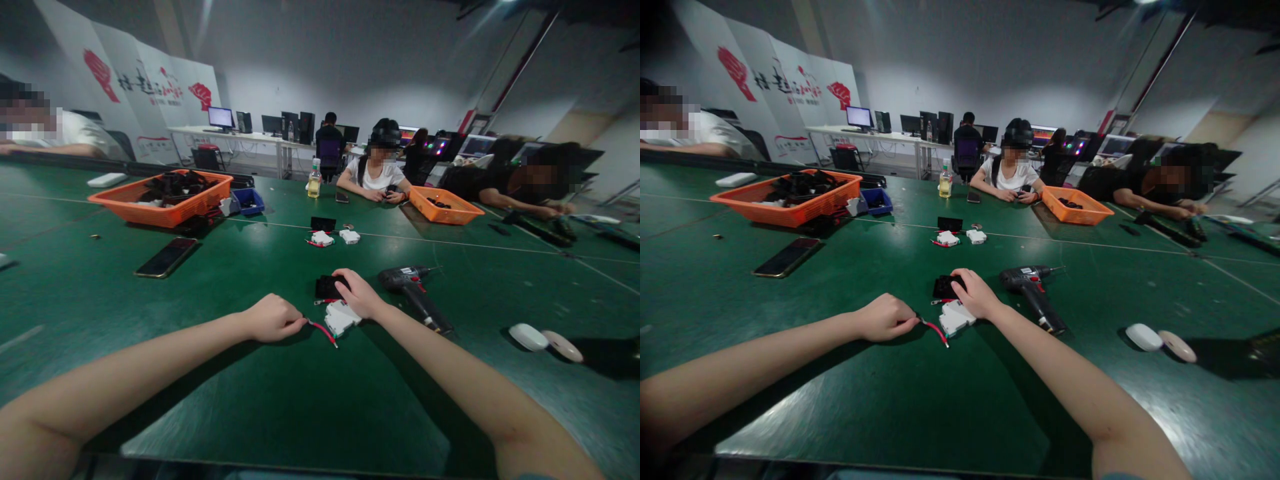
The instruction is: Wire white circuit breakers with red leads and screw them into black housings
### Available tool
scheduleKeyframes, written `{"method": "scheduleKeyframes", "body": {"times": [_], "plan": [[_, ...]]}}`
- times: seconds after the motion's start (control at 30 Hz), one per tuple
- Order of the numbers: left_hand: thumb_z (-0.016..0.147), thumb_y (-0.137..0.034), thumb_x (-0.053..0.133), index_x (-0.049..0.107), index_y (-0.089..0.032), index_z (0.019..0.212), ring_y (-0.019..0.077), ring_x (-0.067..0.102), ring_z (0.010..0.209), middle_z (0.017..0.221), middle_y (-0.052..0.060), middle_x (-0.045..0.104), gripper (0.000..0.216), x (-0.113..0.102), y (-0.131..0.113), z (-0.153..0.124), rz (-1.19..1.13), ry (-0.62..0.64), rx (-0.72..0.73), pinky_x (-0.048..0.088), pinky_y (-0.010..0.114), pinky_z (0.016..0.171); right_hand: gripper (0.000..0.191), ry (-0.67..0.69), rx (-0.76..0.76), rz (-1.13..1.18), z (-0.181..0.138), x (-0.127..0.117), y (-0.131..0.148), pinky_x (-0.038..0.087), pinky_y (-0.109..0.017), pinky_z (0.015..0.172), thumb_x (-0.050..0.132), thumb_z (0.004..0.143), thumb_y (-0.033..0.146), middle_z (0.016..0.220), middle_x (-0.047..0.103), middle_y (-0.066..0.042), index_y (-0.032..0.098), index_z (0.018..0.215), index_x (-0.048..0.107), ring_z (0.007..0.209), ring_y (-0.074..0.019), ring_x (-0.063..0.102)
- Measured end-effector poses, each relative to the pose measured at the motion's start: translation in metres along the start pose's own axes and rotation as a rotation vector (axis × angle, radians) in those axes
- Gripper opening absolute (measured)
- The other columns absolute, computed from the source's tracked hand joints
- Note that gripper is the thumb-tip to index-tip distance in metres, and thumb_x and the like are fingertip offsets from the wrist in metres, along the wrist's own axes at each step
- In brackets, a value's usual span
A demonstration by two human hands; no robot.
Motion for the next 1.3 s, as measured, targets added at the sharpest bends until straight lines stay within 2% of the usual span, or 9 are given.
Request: {"method": "scheduleKeyframes", "body": {"times": [1.3], "plan": [[0.100,-0.035,0.039,0.056,-0.018,0.065,0.0101,0.053,0.053,0.060,0.000,0.062,0.042,-0.0017,-0.0009,0.0002,-0.020,-0.008,-0.001,0.025,0.027,0.054,0.029,-0.001,-0.011,-0.005,-0.0003,0.0002,0.0004,0.043,-0.043,0.101,0.042,0.101,0.036,0.120,0.060,-0.011,0.020,0.123,0.053,0.114,-0.0245,0.055]]}}
Point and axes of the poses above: each hand's wrist, its own z-axis towards the middle knuckle, its own x-axis out of the palm, y = z × x, the point moved 4 cm from there along z, towards the middle knuckle
